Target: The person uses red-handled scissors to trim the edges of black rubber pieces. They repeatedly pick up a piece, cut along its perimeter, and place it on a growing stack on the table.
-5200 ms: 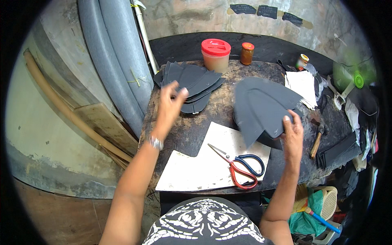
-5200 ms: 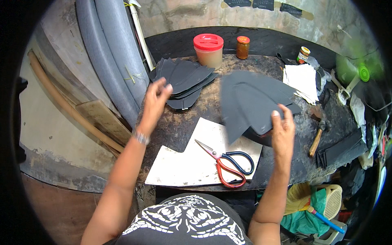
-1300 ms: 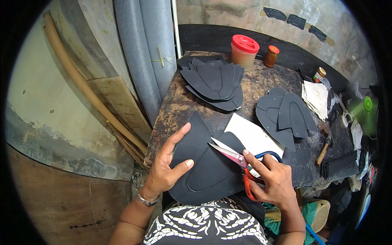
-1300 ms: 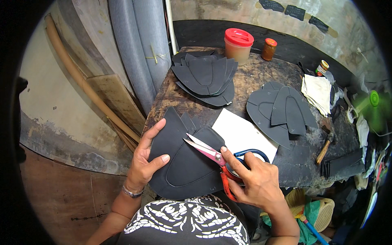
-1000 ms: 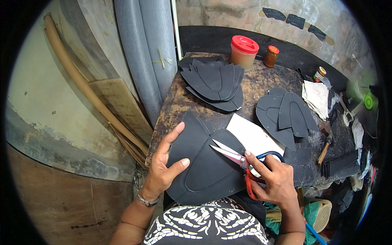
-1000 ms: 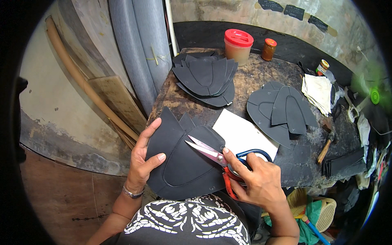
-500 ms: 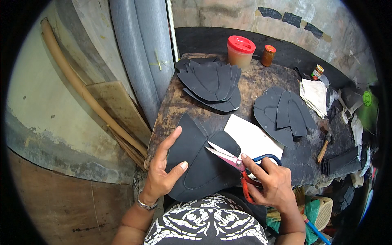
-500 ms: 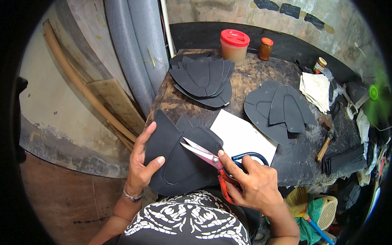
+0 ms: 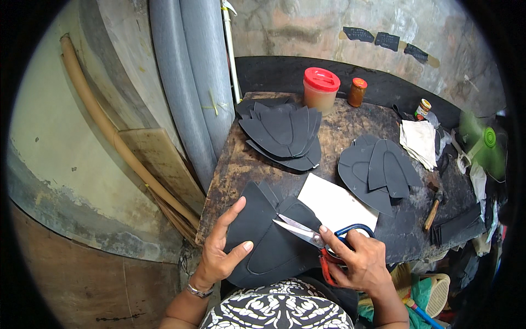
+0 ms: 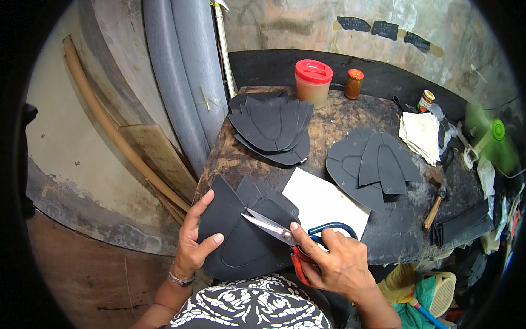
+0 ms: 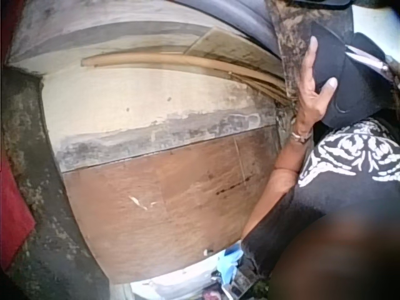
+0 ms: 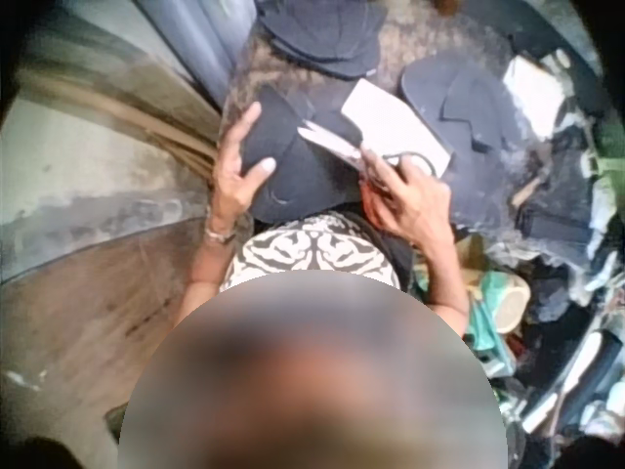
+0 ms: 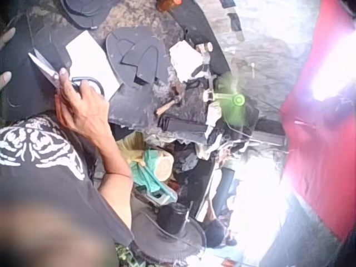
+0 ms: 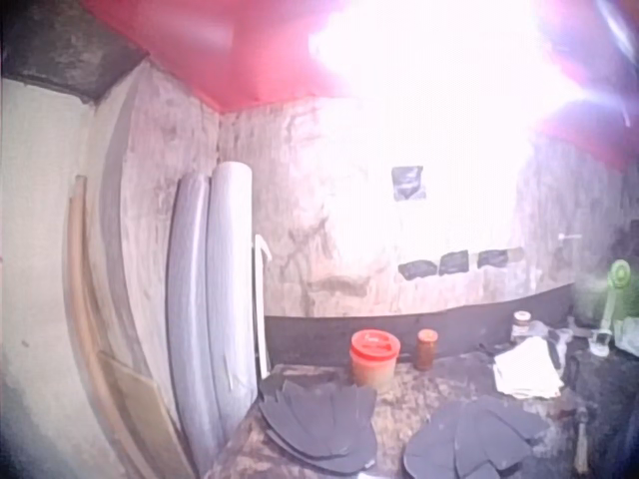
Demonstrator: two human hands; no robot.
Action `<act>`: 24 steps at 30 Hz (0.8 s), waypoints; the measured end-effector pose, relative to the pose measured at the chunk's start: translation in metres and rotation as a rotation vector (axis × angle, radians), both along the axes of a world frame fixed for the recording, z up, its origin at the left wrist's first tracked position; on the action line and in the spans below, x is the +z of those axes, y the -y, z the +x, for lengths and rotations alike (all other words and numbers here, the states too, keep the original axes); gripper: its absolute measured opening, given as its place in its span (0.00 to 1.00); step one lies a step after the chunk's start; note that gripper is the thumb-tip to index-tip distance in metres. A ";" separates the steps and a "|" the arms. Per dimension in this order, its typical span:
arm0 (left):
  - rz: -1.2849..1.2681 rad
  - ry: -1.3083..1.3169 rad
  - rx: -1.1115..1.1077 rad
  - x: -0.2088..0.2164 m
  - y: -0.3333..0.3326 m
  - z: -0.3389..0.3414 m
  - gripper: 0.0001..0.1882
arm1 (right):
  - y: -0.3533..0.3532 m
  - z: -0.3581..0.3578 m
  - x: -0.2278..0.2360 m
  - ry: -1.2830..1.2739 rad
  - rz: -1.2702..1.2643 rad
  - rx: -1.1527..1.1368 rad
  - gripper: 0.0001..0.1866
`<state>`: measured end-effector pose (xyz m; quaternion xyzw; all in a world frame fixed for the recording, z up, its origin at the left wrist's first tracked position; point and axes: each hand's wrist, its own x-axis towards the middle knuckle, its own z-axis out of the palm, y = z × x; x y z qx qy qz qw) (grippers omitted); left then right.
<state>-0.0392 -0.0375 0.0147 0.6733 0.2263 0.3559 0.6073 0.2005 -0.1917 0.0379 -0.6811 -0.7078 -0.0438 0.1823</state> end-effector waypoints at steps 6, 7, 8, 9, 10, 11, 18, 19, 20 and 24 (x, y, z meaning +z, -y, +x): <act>-0.051 0.044 -0.064 0.006 0.001 0.002 0.35 | -0.002 0.001 -0.001 0.007 0.031 0.023 0.39; -0.030 0.039 -0.070 0.007 0.002 0.002 0.36 | -0.002 0.001 -0.001 0.002 0.022 0.027 0.39; -0.022 0.025 -0.079 0.007 0.003 0.003 0.36 | -0.001 0.001 0.000 0.000 -0.006 0.016 0.38; -0.015 0.011 -0.089 0.007 0.004 0.003 0.36 | 0.000 0.001 -0.001 -0.020 -0.002 0.028 0.38; -0.056 0.061 -0.067 0.006 0.005 0.005 0.37 | 0.000 0.001 -0.001 -0.036 -0.017 0.025 0.37; -0.097 0.111 -0.045 0.004 0.007 0.007 0.37 | 0.001 0.001 -0.003 -0.052 -0.032 0.023 0.36; -0.155 0.072 -0.056 -0.010 -0.018 0.005 0.33 | -0.018 0.026 -0.039 -0.406 -0.109 -0.377 0.29; -0.277 0.126 -0.087 -0.012 -0.022 0.005 0.32 | -0.021 0.030 -0.045 -0.354 -0.155 -0.387 0.28; -0.297 0.138 -0.084 -0.014 -0.025 0.006 0.31 | -0.023 0.032 -0.050 -0.279 -0.196 -0.410 0.28; -0.551 0.257 -0.097 -0.020 -0.031 0.015 0.35 | -0.032 0.027 -0.051 -0.085 -0.230 -0.388 0.26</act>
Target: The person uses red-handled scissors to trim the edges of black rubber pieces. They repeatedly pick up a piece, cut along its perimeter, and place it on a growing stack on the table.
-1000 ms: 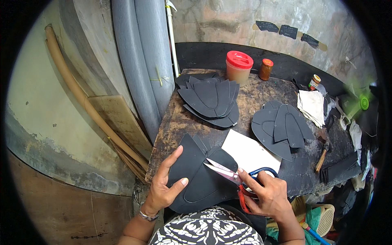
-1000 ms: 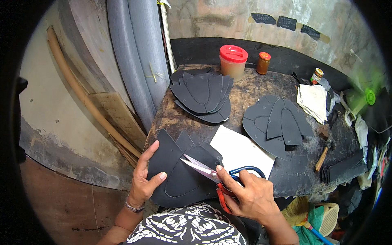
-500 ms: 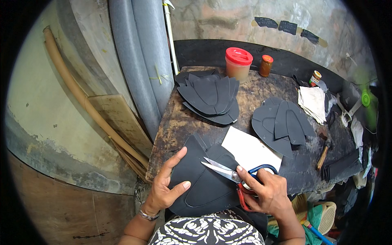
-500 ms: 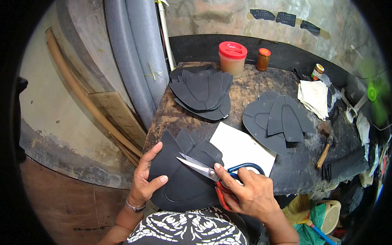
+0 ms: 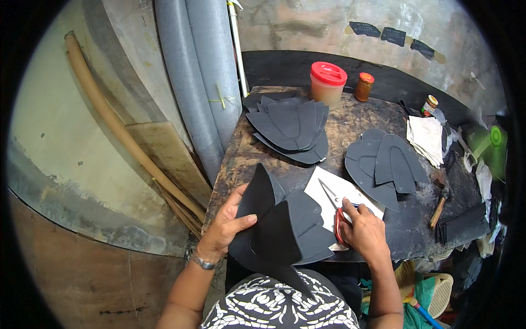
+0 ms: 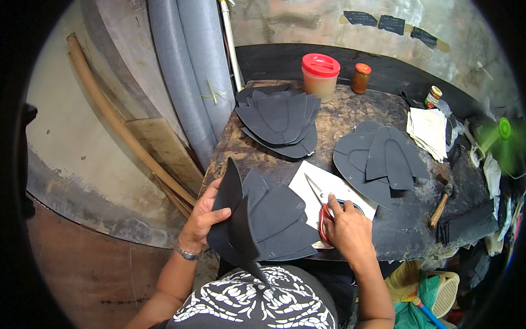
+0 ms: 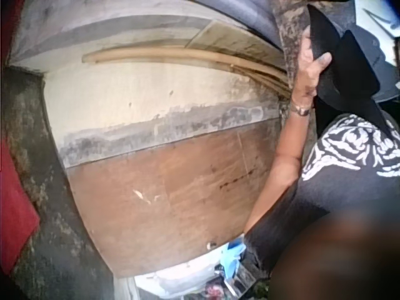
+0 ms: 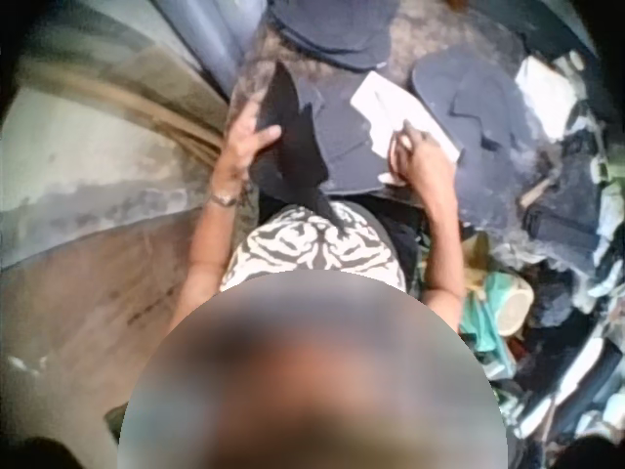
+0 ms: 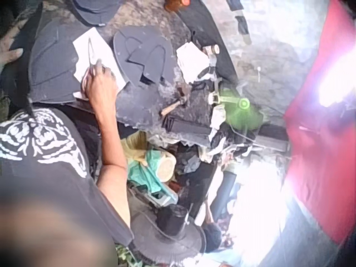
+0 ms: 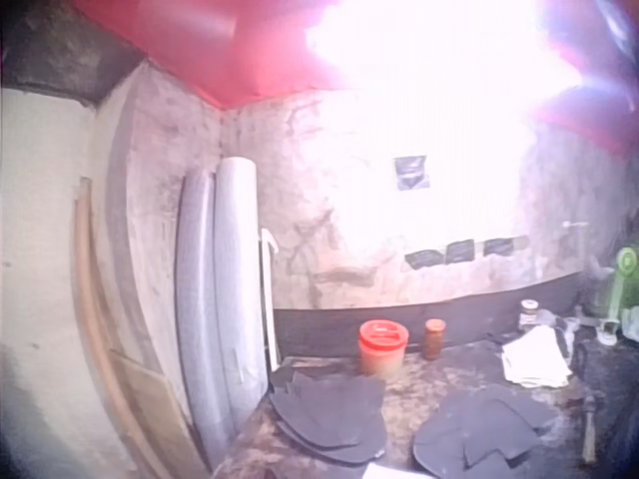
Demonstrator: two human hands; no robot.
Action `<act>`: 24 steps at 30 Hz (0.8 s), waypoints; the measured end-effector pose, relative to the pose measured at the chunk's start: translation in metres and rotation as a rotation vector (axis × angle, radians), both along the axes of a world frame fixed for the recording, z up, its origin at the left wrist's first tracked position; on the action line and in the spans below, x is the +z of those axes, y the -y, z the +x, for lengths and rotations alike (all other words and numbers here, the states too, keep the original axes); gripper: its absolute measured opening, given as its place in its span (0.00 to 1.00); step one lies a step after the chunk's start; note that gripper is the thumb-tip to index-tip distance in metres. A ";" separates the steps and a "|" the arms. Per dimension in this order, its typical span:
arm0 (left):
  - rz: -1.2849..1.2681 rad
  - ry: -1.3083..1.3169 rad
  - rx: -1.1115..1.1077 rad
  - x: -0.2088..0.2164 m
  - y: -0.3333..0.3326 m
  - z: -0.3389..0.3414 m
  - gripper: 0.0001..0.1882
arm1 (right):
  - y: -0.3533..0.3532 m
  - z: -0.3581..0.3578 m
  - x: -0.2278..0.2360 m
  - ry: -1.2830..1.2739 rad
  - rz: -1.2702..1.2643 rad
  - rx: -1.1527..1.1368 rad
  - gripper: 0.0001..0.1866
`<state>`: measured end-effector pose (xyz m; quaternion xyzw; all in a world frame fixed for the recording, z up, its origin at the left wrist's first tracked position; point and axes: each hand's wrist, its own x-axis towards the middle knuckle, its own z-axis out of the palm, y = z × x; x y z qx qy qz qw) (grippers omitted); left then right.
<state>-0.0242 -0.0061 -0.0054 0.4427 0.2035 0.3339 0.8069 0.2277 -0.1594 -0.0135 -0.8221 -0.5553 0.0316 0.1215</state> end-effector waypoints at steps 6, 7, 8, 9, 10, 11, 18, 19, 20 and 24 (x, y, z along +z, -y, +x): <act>-0.294 0.325 -0.412 -0.006 -0.003 0.008 0.38 | -0.026 -0.035 0.041 -0.416 0.400 0.260 0.15; -0.297 0.357 -0.436 -0.008 -0.002 0.009 0.38 | -0.033 -0.045 0.045 -0.652 0.459 0.358 0.15; -0.296 0.342 -0.418 -0.009 -0.001 0.009 0.38 | -0.039 -0.055 0.048 -0.812 0.474 0.388 0.15; -0.295 0.328 -0.398 -0.010 0.000 0.009 0.37 | -0.044 -0.064 0.050 -0.961 0.512 0.459 0.16; -0.283 0.319 -0.398 -0.011 0.001 0.009 0.37 | -0.049 -0.072 0.050 -0.972 0.540 0.444 0.16; -0.279 0.330 -0.398 -0.010 0.001 0.008 0.37 | -0.054 -0.079 0.049 -0.983 0.571 0.447 0.16; 0.033 -0.039 -0.079 0.011 0.003 -0.009 0.35 | -0.064 -0.087 0.028 -1.620 0.378 0.244 0.08; 0.059 -0.091 -0.041 0.014 0.004 -0.009 0.35 | -0.064 -0.086 0.026 -1.728 0.398 0.283 0.07; 0.074 -0.117 -0.053 0.017 0.004 -0.011 0.34 | -0.064 -0.084 0.024 -1.838 0.370 0.294 0.07; 0.131 -0.140 -0.147 0.024 0.002 -0.013 0.33 | -0.065 -0.082 0.015 -1.898 0.383 0.253 0.09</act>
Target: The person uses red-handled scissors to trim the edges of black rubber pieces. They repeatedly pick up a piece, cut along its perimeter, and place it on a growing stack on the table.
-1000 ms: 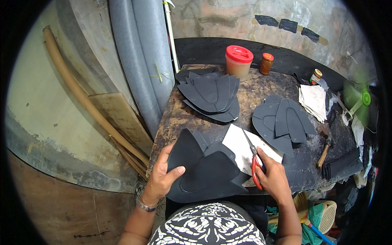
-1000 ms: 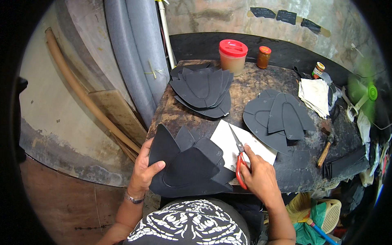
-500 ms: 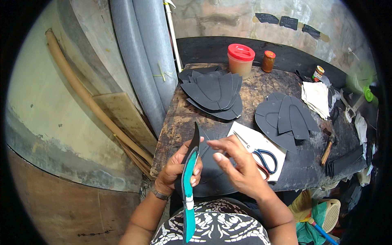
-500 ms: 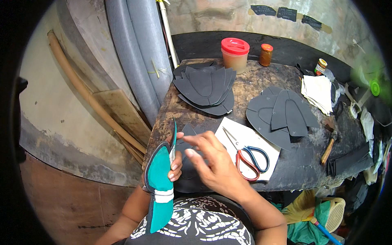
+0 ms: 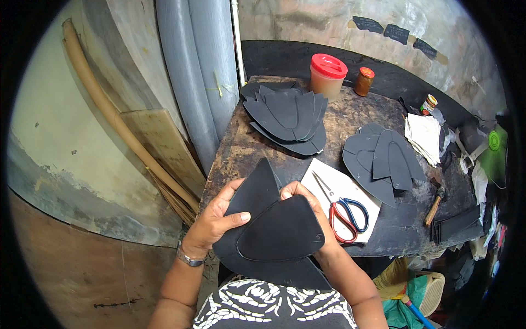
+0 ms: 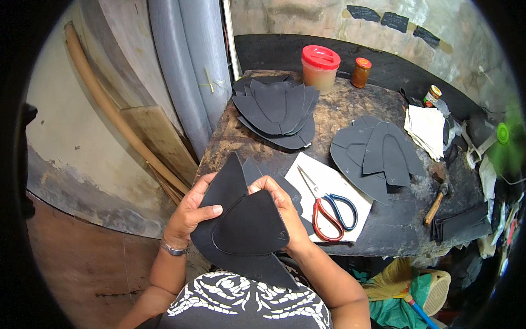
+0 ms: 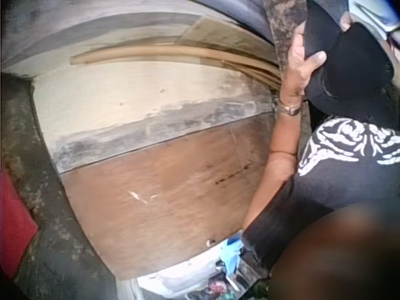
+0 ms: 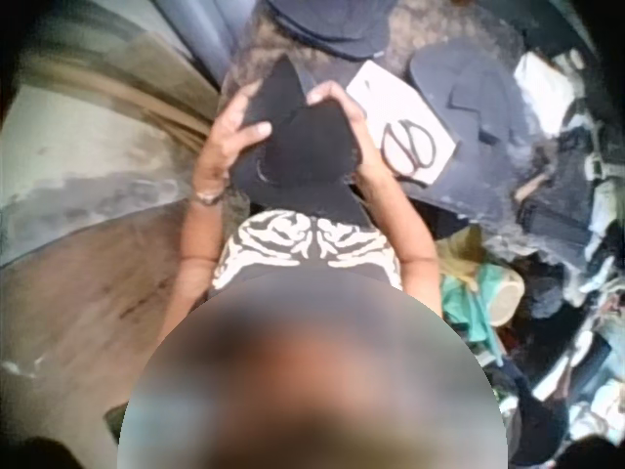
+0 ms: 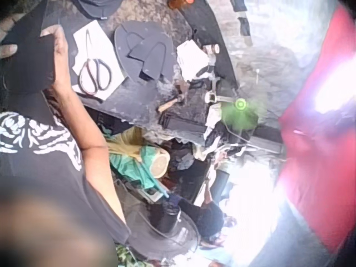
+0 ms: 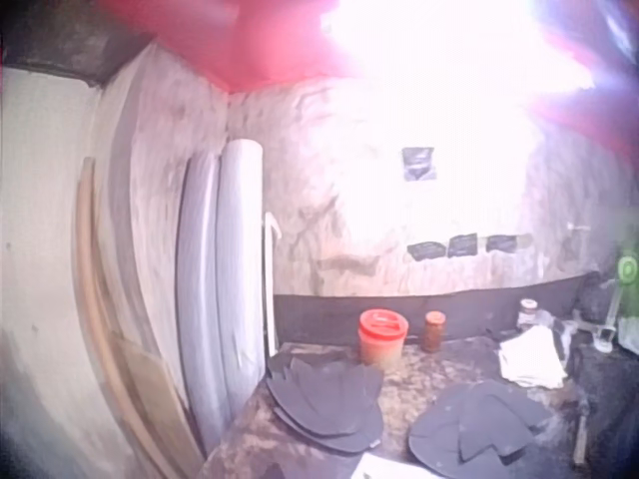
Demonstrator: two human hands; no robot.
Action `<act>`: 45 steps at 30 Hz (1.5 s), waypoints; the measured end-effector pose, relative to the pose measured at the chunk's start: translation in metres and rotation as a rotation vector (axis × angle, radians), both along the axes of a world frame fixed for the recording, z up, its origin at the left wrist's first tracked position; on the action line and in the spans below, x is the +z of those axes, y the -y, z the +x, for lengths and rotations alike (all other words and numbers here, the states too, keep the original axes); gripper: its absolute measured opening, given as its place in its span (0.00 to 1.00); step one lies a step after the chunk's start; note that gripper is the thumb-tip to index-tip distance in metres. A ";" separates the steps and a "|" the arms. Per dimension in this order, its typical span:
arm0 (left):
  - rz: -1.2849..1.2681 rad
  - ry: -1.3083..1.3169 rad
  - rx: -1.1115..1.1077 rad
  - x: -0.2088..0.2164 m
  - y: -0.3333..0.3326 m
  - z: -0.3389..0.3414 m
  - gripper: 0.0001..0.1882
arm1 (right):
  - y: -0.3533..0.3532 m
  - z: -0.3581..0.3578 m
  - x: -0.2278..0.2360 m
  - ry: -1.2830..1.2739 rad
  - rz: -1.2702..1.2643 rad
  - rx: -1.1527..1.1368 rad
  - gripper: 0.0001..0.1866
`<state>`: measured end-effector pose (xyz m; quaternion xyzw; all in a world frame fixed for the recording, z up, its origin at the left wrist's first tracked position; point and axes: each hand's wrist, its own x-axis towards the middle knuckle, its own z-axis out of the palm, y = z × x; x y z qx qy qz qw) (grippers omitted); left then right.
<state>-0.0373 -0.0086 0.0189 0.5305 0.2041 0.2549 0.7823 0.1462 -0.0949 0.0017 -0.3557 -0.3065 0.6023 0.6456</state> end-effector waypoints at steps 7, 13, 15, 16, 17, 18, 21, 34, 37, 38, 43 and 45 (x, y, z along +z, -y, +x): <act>0.058 -0.005 0.004 0.000 0.002 0.000 0.33 | 0.000 -0.001 -0.010 0.220 -0.091 -0.098 0.12; 0.033 -0.011 -0.002 0.003 0.000 0.001 0.33 | 0.001 0.000 -0.003 0.060 -0.058 -0.078 0.11; 0.020 -0.023 -0.019 0.004 -0.003 0.003 0.33 | -0.002 0.005 0.000 0.031 -0.092 -0.041 0.10; 0.001 -0.030 -0.029 0.004 -0.005 0.003 0.33 | -0.003 0.009 0.000 -0.015 -0.119 -0.008 0.10; -0.035 -0.070 -0.029 0.003 -0.007 0.004 0.33 | -0.005 0.014 0.000 0.018 -0.122 0.047 0.10; -0.019 -0.057 -0.053 0.001 -0.010 0.003 0.34 | -0.007 0.018 -0.001 0.018 -0.141 0.114 0.10; -0.120 -0.007 -0.109 -0.008 -0.018 -0.004 0.37 | -0.013 0.028 -0.007 0.035 -0.124 0.169 0.10; -0.407 0.233 0.252 -0.040 0.026 0.013 0.24 | -0.017 0.018 -0.023 -0.059 -0.037 -0.267 0.07; -0.362 0.245 0.302 -0.035 0.017 0.015 0.24 | -0.001 0.018 -0.020 -0.074 -0.102 -0.015 0.09; -0.369 0.252 0.300 -0.034 0.015 0.015 0.23 | 0.005 0.018 -0.018 -0.095 -0.114 0.038 0.09; -0.402 0.254 0.301 -0.037 0.013 0.016 0.22 | 0.012 0.012 -0.014 -0.109 -0.061 0.102 0.13; -0.415 0.256 0.319 -0.039 0.014 0.016 0.22 | 0.010 0.008 -0.014 -0.080 -0.020 0.069 0.13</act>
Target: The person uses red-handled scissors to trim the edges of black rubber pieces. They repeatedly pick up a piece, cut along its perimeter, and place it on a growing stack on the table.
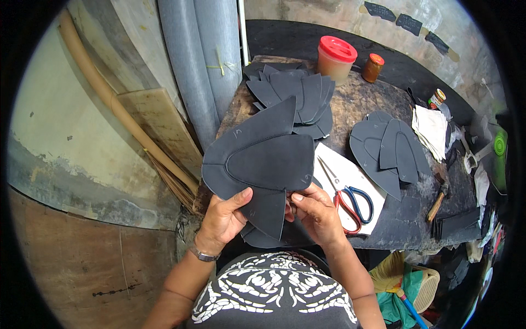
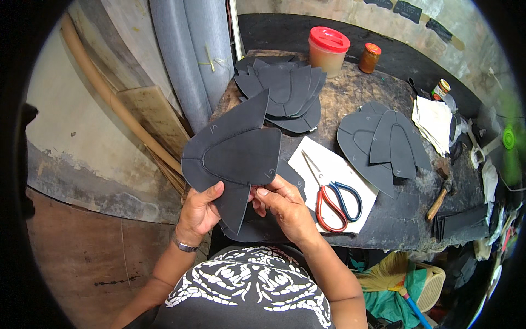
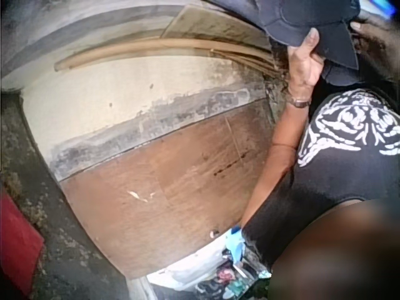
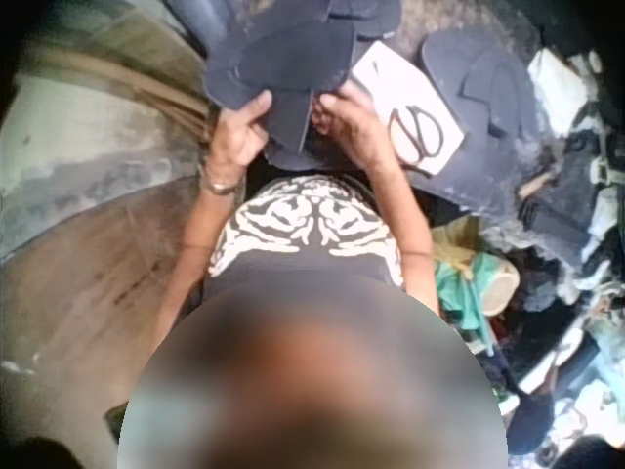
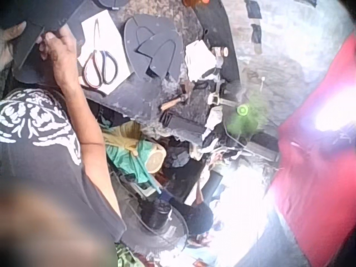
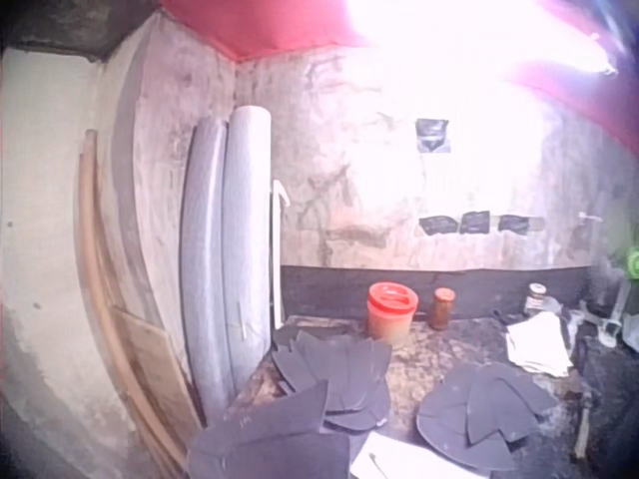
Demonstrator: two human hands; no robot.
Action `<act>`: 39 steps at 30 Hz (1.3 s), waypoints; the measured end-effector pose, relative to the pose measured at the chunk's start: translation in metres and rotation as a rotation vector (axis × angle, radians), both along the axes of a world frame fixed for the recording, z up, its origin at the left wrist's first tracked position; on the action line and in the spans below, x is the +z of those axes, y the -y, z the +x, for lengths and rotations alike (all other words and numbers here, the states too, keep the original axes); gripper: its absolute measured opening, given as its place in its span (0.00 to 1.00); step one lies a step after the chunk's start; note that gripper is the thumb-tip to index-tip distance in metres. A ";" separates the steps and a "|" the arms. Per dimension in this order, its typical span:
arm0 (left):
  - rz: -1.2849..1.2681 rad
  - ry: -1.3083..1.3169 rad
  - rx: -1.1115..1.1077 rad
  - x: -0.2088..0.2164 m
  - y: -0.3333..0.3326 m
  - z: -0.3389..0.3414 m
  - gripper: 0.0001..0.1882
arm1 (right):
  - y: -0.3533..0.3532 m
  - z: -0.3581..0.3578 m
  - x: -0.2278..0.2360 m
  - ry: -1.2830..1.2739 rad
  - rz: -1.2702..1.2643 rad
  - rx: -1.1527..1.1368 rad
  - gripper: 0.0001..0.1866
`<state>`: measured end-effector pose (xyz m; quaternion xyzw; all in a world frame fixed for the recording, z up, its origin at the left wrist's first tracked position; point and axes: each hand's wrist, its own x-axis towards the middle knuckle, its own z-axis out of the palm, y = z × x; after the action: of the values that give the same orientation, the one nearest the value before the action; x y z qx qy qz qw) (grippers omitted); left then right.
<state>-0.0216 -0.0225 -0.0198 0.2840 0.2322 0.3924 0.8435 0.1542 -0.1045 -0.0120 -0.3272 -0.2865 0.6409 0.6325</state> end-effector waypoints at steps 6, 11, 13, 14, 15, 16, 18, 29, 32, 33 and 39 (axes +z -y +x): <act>0.015 -0.026 0.028 0.000 0.001 -0.004 0.22 | -0.004 -0.008 0.003 0.123 0.041 -0.084 0.11; 0.088 -0.081 0.077 0.001 0.001 -0.005 0.22 | -0.003 -0.011 0.001 0.116 0.024 -0.120 0.10; 0.090 -0.080 0.074 0.002 0.001 -0.005 0.22 | -0.003 -0.012 -0.002 0.063 0.049 -0.129 0.10; 0.085 -0.075 0.077 0.002 0.002 -0.005 0.22 | -0.003 -0.012 -0.004 0.065 0.039 -0.135 0.10; 0.086 -0.061 0.078 0.002 0.002 -0.004 0.22 | -0.004 -0.011 -0.005 0.065 0.041 -0.131 0.11; 0.077 -0.067 0.076 0.003 0.002 -0.004 0.21 | -0.005 -0.011 -0.006 0.089 -0.029 -0.137 0.11; 0.078 -0.056 0.066 0.004 0.002 -0.004 0.21 | -0.005 -0.010 -0.007 0.055 0.042 -0.105 0.12; 0.147 -0.083 0.088 0.009 0.003 -0.004 0.22 | -0.002 -0.009 -0.002 0.158 0.074 -0.125 0.12; 0.114 -0.093 0.075 0.008 0.003 -0.004 0.22 | -0.002 -0.008 -0.005 0.357 0.094 -0.200 0.12; 0.100 -0.078 0.074 0.008 0.004 -0.004 0.22 | -0.002 -0.007 -0.005 0.512 0.129 -0.257 0.11; 0.121 -0.052 0.088 0.007 0.004 -0.003 0.22 | -0.002 0.005 -0.003 0.869 0.074 -0.300 0.10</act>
<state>-0.0249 -0.0268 -0.0129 0.3340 0.2422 0.4352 0.8003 0.1590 -0.1021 -0.0145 -0.5806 -0.4975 0.3349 0.5506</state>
